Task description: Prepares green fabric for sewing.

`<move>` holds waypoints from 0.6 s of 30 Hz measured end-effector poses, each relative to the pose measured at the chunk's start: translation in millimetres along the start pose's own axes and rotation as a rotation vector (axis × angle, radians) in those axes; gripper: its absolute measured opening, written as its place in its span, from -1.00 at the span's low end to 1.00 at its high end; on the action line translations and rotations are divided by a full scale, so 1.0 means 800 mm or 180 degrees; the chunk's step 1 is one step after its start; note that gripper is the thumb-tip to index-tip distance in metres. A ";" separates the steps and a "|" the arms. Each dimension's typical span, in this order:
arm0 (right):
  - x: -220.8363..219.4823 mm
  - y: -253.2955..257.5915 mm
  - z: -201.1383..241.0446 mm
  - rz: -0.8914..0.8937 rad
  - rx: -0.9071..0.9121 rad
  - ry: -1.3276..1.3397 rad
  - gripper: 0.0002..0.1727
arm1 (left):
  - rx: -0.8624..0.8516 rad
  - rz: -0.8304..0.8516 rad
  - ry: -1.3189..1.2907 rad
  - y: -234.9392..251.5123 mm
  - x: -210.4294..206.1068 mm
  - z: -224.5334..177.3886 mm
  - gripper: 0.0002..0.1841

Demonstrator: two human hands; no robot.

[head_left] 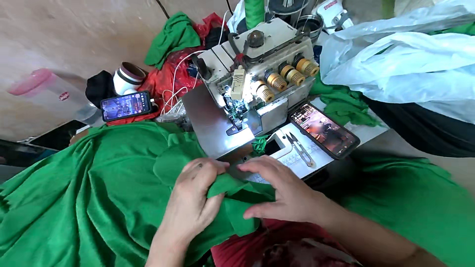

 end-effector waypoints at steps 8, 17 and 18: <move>-0.006 0.016 -0.005 -0.0226 0.0201 0.0865 -0.73 | 0.0344 -0.0342 -0.0041 -0.004 0.004 0.004 -0.75; 0.020 0.010 -0.030 -0.0549 -0.0054 0.1402 -0.81 | 0.0401 -0.0838 0.0080 0.009 -0.010 0.000 -0.72; 0.023 0.010 -0.031 -0.0501 -0.0042 0.1378 -0.80 | 0.0334 -0.0873 0.0348 0.010 -0.008 -0.003 -0.68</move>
Point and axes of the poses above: each hand's wrist, its own y-axis towards the middle knuckle, its own x-axis out of the back of the hand, z = x × y, the point moved 9 cm from there along y, towards the middle knuckle, and after that the axes turned 7 degrees about z, right-handed, at the moved point
